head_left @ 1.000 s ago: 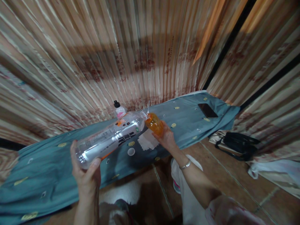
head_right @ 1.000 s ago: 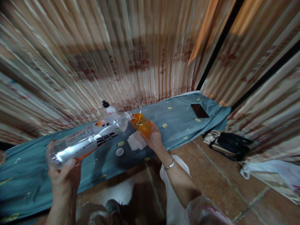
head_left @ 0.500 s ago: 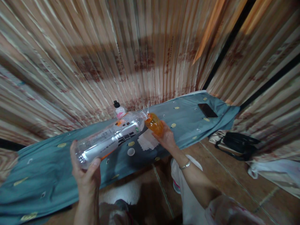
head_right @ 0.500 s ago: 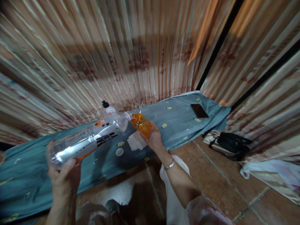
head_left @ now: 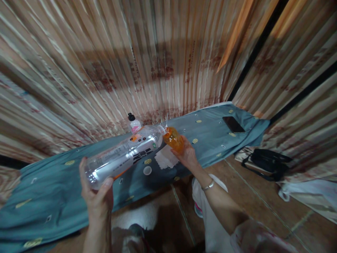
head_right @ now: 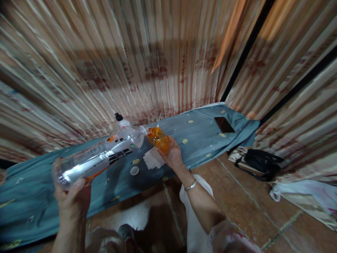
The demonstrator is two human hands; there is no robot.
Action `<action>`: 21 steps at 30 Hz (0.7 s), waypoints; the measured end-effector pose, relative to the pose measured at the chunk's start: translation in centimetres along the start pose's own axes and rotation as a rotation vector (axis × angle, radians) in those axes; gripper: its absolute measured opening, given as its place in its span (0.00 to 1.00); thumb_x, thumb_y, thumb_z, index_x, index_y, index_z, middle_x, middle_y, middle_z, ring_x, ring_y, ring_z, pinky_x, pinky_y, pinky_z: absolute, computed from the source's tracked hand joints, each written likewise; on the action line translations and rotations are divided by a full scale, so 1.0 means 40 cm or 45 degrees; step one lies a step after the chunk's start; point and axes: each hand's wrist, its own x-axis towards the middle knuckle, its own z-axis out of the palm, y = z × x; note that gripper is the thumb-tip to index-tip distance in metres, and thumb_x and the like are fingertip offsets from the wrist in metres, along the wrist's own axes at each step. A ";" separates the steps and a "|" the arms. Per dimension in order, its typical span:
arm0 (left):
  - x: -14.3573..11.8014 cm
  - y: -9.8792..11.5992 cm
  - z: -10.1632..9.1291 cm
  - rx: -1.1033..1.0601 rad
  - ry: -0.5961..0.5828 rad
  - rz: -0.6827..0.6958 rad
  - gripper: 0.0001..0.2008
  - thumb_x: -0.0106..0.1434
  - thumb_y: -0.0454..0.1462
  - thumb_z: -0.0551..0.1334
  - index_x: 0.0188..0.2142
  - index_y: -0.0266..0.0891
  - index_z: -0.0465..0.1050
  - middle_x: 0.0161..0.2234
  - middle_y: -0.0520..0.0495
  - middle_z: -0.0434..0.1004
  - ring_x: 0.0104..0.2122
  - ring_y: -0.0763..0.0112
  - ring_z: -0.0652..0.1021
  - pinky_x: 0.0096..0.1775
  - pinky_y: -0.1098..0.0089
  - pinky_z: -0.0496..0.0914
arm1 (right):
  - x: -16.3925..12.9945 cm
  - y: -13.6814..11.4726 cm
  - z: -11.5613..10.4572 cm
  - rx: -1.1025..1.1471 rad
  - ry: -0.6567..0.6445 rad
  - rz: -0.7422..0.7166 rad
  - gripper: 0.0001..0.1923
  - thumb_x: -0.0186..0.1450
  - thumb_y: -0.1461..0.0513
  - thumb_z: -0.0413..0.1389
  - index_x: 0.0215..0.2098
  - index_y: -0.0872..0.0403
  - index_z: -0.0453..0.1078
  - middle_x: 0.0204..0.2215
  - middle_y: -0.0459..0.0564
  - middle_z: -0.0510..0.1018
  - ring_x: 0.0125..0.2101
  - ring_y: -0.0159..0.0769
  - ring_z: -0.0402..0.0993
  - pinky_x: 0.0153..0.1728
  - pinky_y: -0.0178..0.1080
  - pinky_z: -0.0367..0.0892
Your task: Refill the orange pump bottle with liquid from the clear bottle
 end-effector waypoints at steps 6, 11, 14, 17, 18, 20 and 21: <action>0.000 0.001 0.000 0.035 -0.009 0.006 0.47 0.36 0.43 0.80 0.59 0.55 0.71 0.58 0.48 0.73 0.58 0.53 0.73 0.55 0.54 0.73 | -0.001 0.002 0.004 -0.015 0.023 -0.023 0.42 0.60 0.51 0.64 0.67 0.58 0.58 0.57 0.64 0.77 0.58 0.54 0.74 0.59 0.57 0.72; 0.001 -0.002 -0.001 0.009 -0.020 -0.003 0.46 0.37 0.41 0.80 0.59 0.56 0.72 0.58 0.48 0.73 0.58 0.52 0.73 0.54 0.54 0.73 | -0.001 0.005 0.006 0.010 0.011 -0.007 0.41 0.61 0.51 0.63 0.68 0.52 0.57 0.57 0.60 0.76 0.58 0.55 0.74 0.58 0.56 0.72; 0.001 -0.005 -0.004 0.007 -0.020 -0.002 0.46 0.38 0.40 0.79 0.59 0.57 0.71 0.59 0.48 0.73 0.59 0.50 0.72 0.54 0.53 0.74 | -0.002 0.006 0.007 0.010 0.020 -0.003 0.42 0.61 0.52 0.64 0.68 0.50 0.56 0.57 0.60 0.76 0.58 0.55 0.74 0.58 0.57 0.71; -0.002 -0.007 -0.007 0.055 -0.032 0.003 0.46 0.41 0.41 0.78 0.61 0.58 0.69 0.62 0.47 0.71 0.61 0.49 0.71 0.56 0.52 0.72 | -0.003 0.006 0.007 0.010 0.018 -0.009 0.42 0.60 0.53 0.65 0.68 0.54 0.56 0.57 0.63 0.76 0.58 0.56 0.74 0.59 0.57 0.70; -0.003 -0.006 -0.008 0.078 -0.040 0.008 0.46 0.42 0.42 0.78 0.62 0.58 0.68 0.62 0.46 0.70 0.62 0.49 0.71 0.56 0.52 0.72 | -0.003 0.005 0.007 0.010 0.018 -0.006 0.42 0.60 0.53 0.65 0.68 0.54 0.56 0.57 0.64 0.76 0.58 0.56 0.75 0.59 0.57 0.70; -0.004 -0.006 -0.008 0.114 -0.054 0.016 0.46 0.43 0.44 0.77 0.63 0.58 0.67 0.64 0.45 0.69 0.63 0.48 0.70 0.57 0.51 0.72 | -0.003 0.003 0.006 0.011 0.015 0.005 0.42 0.60 0.53 0.64 0.68 0.54 0.56 0.58 0.64 0.76 0.58 0.55 0.74 0.59 0.57 0.70; -0.004 -0.005 -0.008 0.119 -0.057 0.017 0.46 0.43 0.44 0.77 0.63 0.58 0.67 0.64 0.45 0.68 0.63 0.48 0.70 0.57 0.51 0.72 | -0.003 0.002 0.005 0.014 0.012 0.013 0.42 0.60 0.53 0.65 0.68 0.54 0.56 0.58 0.64 0.76 0.58 0.55 0.74 0.59 0.56 0.70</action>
